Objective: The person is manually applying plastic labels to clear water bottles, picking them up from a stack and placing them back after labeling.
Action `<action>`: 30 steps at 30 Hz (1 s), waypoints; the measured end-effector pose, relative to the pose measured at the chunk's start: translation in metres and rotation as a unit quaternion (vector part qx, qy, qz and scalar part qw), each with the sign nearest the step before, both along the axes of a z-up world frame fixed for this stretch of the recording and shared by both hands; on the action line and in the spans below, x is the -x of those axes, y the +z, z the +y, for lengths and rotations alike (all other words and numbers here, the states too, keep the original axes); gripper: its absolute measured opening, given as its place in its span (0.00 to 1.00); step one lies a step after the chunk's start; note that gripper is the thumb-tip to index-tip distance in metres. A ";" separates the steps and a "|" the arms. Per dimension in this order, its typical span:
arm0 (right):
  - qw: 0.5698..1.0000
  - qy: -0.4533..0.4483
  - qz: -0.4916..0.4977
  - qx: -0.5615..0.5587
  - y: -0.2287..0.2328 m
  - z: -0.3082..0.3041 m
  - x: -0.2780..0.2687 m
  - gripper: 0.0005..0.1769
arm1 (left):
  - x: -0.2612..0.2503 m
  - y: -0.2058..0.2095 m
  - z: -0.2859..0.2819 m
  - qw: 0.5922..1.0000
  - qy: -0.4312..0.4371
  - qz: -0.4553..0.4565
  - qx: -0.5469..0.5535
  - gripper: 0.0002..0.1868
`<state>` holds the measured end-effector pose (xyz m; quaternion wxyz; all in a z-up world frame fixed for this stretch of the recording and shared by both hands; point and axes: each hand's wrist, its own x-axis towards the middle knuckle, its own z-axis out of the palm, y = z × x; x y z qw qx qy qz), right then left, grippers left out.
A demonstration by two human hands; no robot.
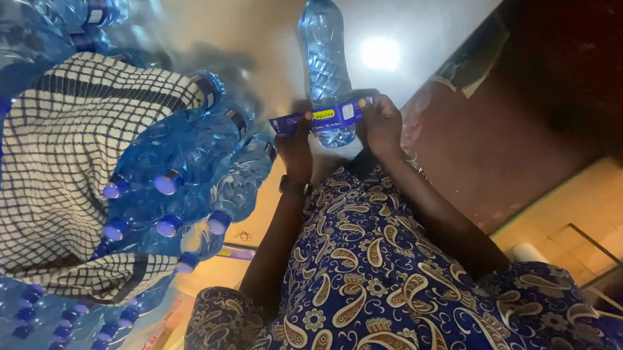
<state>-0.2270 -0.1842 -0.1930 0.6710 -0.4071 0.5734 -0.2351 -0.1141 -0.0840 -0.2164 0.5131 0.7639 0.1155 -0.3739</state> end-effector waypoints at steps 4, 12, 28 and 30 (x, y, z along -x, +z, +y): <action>0.999 -0.028 -0.028 0.024 -0.025 0.020 -0.003 0.13 | 0.009 -0.047 0.009 0.998 0.056 0.031 -0.005 0.17; 0.997 0.071 -0.010 -0.015 -0.072 0.040 -0.012 0.21 | 0.006 -0.076 0.016 0.989 0.142 0.044 0.023 0.23; 0.927 0.338 -0.087 -0.134 -0.062 -0.030 0.009 0.50 | -0.001 -0.086 0.033 0.998 0.025 -0.009 -0.049 0.47; 0.955 0.242 -0.088 -0.146 -0.073 -0.042 -0.008 0.45 | 0.010 -0.088 0.033 0.997 0.082 0.003 0.007 0.37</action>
